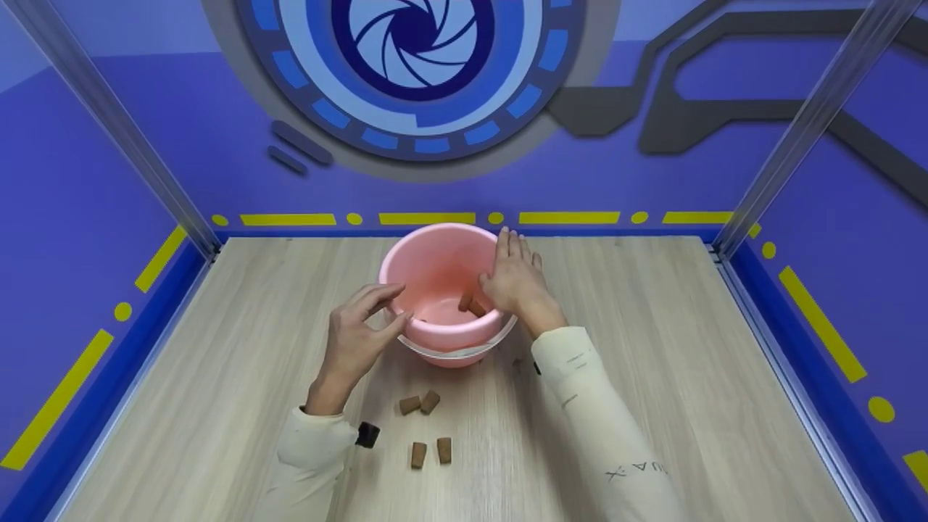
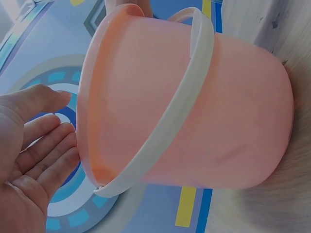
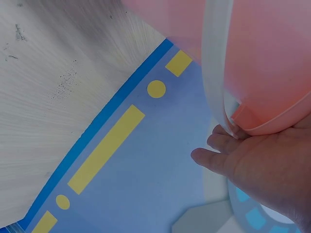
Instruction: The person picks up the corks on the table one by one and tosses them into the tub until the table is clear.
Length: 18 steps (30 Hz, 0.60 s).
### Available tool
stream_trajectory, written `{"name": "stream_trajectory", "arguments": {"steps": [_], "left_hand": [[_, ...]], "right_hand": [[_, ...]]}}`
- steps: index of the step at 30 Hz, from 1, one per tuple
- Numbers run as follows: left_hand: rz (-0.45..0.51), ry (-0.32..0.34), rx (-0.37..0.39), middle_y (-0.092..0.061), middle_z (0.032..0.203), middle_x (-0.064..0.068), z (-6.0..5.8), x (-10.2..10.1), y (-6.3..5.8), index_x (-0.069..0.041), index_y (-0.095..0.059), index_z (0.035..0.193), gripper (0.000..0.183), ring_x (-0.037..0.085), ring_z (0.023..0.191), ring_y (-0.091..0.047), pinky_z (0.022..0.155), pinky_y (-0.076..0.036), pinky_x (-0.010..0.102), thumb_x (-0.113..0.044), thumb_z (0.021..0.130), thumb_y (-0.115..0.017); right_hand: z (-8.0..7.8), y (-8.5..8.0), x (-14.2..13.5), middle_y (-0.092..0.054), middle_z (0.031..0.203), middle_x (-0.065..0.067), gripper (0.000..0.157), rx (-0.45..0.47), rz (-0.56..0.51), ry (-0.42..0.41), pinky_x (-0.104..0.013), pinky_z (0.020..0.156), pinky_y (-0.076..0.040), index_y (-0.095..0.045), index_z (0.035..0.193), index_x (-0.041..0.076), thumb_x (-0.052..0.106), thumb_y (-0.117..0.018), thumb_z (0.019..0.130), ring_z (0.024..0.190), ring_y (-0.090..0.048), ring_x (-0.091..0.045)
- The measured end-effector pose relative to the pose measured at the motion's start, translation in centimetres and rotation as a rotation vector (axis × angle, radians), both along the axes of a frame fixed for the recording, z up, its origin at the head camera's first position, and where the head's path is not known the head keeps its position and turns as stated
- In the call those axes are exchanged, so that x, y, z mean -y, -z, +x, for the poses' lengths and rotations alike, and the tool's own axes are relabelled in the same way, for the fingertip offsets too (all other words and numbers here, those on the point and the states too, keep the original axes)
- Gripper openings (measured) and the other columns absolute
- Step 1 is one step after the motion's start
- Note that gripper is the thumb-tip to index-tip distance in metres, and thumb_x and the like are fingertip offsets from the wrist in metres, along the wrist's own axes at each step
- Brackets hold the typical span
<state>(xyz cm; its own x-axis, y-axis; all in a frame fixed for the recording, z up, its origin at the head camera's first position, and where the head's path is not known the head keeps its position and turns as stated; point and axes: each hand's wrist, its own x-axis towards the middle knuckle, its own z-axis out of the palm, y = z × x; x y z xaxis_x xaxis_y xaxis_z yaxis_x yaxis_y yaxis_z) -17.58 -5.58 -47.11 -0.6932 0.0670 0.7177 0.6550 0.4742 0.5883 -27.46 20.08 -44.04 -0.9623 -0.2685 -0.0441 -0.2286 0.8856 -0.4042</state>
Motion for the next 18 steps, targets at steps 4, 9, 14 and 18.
{"name": "stream_trajectory", "arguments": {"steps": [4, 9, 14, 18], "left_hand": [[0.002, -0.012, -0.008, -0.075, 0.114, 0.012, 0.25, 0.16, 0.16, 0.001, -0.076, 0.122, 0.04, 0.024, 0.091, -0.07, 0.07, -0.06, 0.034, -0.003, 0.085, -0.089], [0.012, -0.03, -0.034, -0.076, 0.111, 0.011, 0.51, 0.36, 0.36, 0.001, -0.077, 0.12, 0.04, 0.025, 0.084, -0.07, 0.065, -0.055, 0.026, -0.001, 0.082, -0.089], [0.024, -0.043, -0.052, -0.076, 0.111, 0.011, 0.72, 0.53, 0.45, 0.001, -0.078, 0.119, 0.04, 0.023, 0.088, -0.071, 0.07, -0.058, 0.032, 0.0, 0.081, -0.09], [0.036, -0.048, -0.049, -0.076, 0.112, 0.011, 1.01, 0.64, 0.64, 0.0, -0.078, 0.12, 0.04, 0.022, 0.094, -0.073, 0.08, -0.061, 0.037, 0.0, 0.081, -0.089]], "right_hand": [[-0.05, 0.06, 0.04, -0.003, 0.173, -0.03, 0.088, 0.005, -0.006, 0.009, -0.06, 0.128, -0.004, 0.001, 0.165, -0.009, 0.032, -0.053, 0.109, 0.16, -0.002, -0.047], [-0.12, 0.14, 0.06, -0.002, 0.174, -0.029, 0.088, 0.013, -0.002, 0.018, -0.06, 0.128, -0.003, 0.002, 0.165, -0.008, 0.032, -0.054, 0.109, 0.16, 0.0, -0.046], [-0.2, 0.19, 0.09, -0.002, 0.174, -0.028, 0.089, 0.016, -0.001, 0.024, -0.059, 0.128, -0.003, 0.002, 0.166, -0.007, 0.032, -0.054, 0.109, 0.16, -0.001, -0.046], [-0.24, 0.21, 0.01, -0.002, 0.173, -0.029, 0.09, 0.012, -0.002, 0.016, -0.06, 0.128, -0.004, 0.002, 0.165, -0.008, 0.032, -0.054, 0.108, 0.16, -0.002, -0.047]]}}
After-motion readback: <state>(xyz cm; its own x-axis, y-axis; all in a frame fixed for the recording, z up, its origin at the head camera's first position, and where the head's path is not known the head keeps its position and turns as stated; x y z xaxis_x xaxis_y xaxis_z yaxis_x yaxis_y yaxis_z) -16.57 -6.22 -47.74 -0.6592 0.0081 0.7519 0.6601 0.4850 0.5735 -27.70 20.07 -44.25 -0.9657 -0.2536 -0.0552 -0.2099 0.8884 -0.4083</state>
